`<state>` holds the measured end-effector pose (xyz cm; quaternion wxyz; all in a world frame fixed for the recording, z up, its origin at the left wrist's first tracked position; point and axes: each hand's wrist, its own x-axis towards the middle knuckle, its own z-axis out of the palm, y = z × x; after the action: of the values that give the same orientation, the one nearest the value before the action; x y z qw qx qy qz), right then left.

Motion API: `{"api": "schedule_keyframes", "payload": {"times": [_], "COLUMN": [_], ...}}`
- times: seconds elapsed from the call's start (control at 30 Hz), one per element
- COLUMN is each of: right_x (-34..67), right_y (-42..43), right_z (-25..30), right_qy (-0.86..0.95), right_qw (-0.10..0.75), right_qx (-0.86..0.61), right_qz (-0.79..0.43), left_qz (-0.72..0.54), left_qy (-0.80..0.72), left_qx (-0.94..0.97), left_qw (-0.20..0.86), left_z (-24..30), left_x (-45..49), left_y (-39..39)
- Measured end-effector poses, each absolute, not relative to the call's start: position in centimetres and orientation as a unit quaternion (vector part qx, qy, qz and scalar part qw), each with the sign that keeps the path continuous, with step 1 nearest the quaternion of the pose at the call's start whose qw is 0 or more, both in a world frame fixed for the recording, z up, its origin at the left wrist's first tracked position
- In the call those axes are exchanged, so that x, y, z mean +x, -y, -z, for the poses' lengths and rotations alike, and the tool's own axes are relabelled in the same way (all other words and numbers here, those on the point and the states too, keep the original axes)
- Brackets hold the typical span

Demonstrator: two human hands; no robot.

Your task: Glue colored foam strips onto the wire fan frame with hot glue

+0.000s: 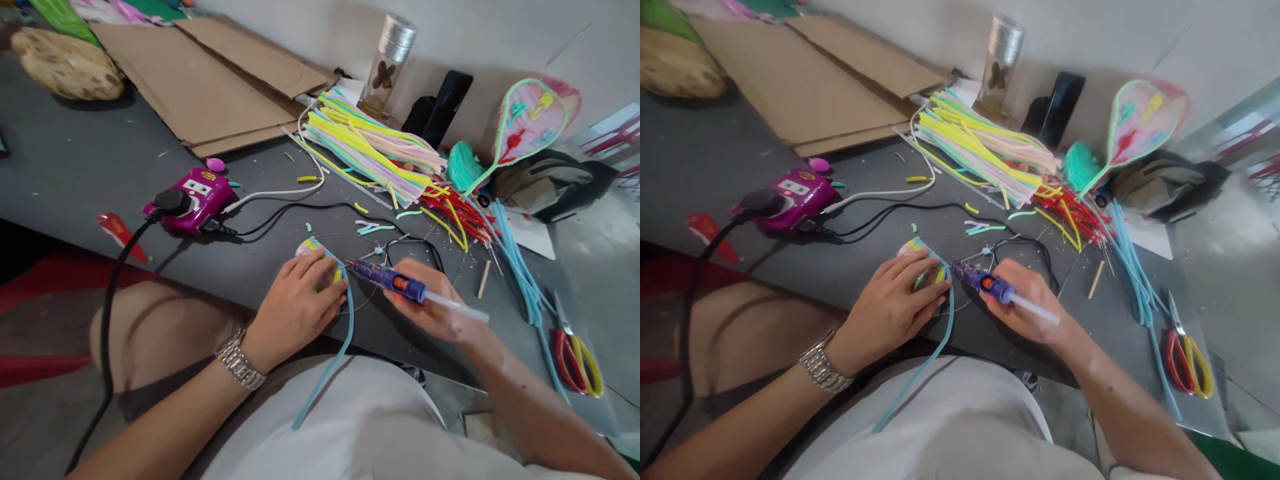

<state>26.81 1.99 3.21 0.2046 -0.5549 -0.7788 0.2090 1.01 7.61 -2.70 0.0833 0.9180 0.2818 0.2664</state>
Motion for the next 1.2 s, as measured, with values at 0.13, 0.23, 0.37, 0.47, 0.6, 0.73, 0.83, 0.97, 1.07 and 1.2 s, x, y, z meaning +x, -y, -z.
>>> {"api": "schedule_keyframes", "payload": {"times": [0.13,0.23,0.37,0.47,0.6,0.73,0.83,0.97,1.07,1.2], "right_x": [27.4,28.0,28.4,28.4,28.3,28.4,28.4,28.0,27.7,27.3], "right_y": [-3.8,-4.7,-5.0,-5.0,-4.9,-5.2,-5.8,-6.8,-7.5,-8.1], "right_z": [-3.9,-4.0,-4.0,-4.0,-4.1,-4.4,-4.7,-5.5,-6.2,-6.9], "right_qy": [0.725,0.693,0.691,0.692,0.686,0.671,0.662,0.686,0.687,0.666], "right_qw": [0.193,0.189,0.176,0.172,0.163,0.137,0.124,0.137,0.133,0.113], "right_qx": [-0.590,-0.591,-0.590,-0.586,-0.589,-0.599,-0.599,-0.564,-0.552,-0.575], "right_qz": [-0.299,-0.369,-0.380,-0.384,-0.394,-0.414,-0.434,-0.438,-0.454,-0.462], "left_qz": [-0.266,-0.276,-0.279,-0.273,-0.279,-0.283,-0.280,-0.279,-0.279,-0.279], "left_qy": [-0.280,-0.278,-0.277,-0.277,-0.274,-0.278,-0.276,-0.276,-0.276,-0.275], "left_qx": [0.918,0.916,0.915,0.917,0.916,0.914,0.916,0.916,0.916,0.915], "left_qw": [0.089,0.083,0.084,0.088,0.086,0.084,0.084,0.085,0.088,0.091], "left_z": [2.6,2.6,2.7,2.9,3.0,2.8,2.7,2.7,2.7,2.7], "left_x": [1.0,1.1,1.0,0.9,0.9,1.0,1.0,1.0,1.0,1.1], "left_y": [-7.6,-7.6,-7.7,-7.7,-7.7,-7.7,-7.7,-7.7,-7.7,-7.7]}}
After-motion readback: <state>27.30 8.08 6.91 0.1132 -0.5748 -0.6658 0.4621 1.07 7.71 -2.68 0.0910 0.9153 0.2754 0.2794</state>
